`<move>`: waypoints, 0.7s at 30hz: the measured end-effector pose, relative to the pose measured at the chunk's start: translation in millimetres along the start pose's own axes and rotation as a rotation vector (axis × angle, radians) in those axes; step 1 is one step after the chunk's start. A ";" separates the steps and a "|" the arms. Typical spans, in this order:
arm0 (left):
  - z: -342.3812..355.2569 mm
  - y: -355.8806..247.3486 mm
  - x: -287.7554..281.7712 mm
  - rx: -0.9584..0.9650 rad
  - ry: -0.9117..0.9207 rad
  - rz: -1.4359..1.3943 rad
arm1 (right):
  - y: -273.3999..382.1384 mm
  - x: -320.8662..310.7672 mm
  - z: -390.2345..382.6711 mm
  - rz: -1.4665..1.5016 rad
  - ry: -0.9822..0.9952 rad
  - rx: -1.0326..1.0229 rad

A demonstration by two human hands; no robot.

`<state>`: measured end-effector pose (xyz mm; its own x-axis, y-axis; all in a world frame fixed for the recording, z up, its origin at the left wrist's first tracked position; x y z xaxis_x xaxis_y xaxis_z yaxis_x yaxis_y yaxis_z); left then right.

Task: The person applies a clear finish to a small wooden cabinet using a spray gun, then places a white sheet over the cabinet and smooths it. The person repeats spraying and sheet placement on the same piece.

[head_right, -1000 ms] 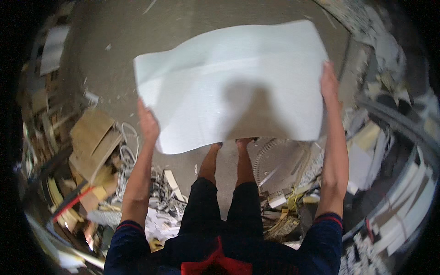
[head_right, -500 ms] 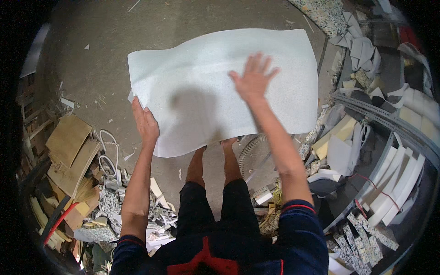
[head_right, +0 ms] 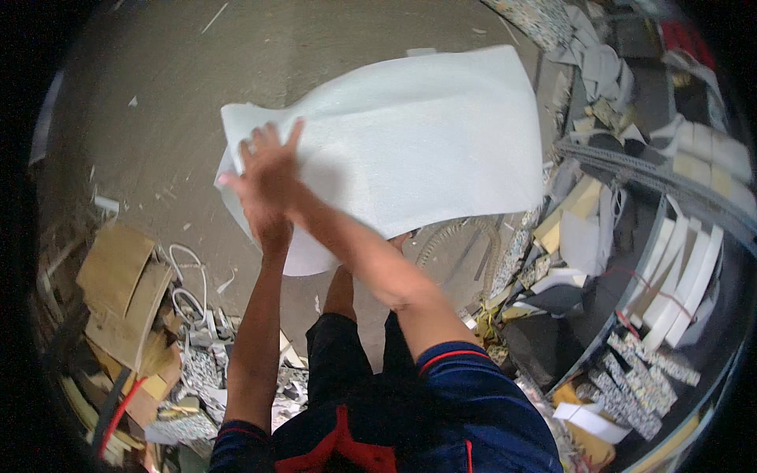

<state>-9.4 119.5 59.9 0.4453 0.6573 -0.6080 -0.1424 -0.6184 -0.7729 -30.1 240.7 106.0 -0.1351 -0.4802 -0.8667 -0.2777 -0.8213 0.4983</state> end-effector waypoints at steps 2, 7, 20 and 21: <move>2.6 -1.4 1.8 -0.021 0.031 -0.104 | 5.4 5.2 -1.7 0.117 -0.020 -0.032; 0.3 -7.2 -3.5 0.016 -0.088 0.220 | -89.6 -8.2 -58.2 0.135 -0.214 0.129; -1.2 -11.1 -2.1 0.037 -0.064 0.123 | -292.4 -115.7 -171.3 -0.768 -0.009 0.335; -1.7 -10.7 -2.2 0.057 -0.066 0.155 | -287.3 -108.2 -177.6 -0.772 -0.025 0.373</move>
<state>-7.4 124.0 69.8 0.3559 0.5841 -0.7295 -0.2551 -0.6902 -0.6771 233.2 473.9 60.6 0.2007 0.1824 -0.9625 -0.5947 -0.7581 -0.2677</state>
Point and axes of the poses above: each hand's wrist, its own z-axis towards the middle knuckle, its own x-axis out of the palm, y = z × x, the point moved 4 cm from there along z, towards the middle knuckle, and after that the axes turned 5 degrees about -x, right-handed, at the moved point
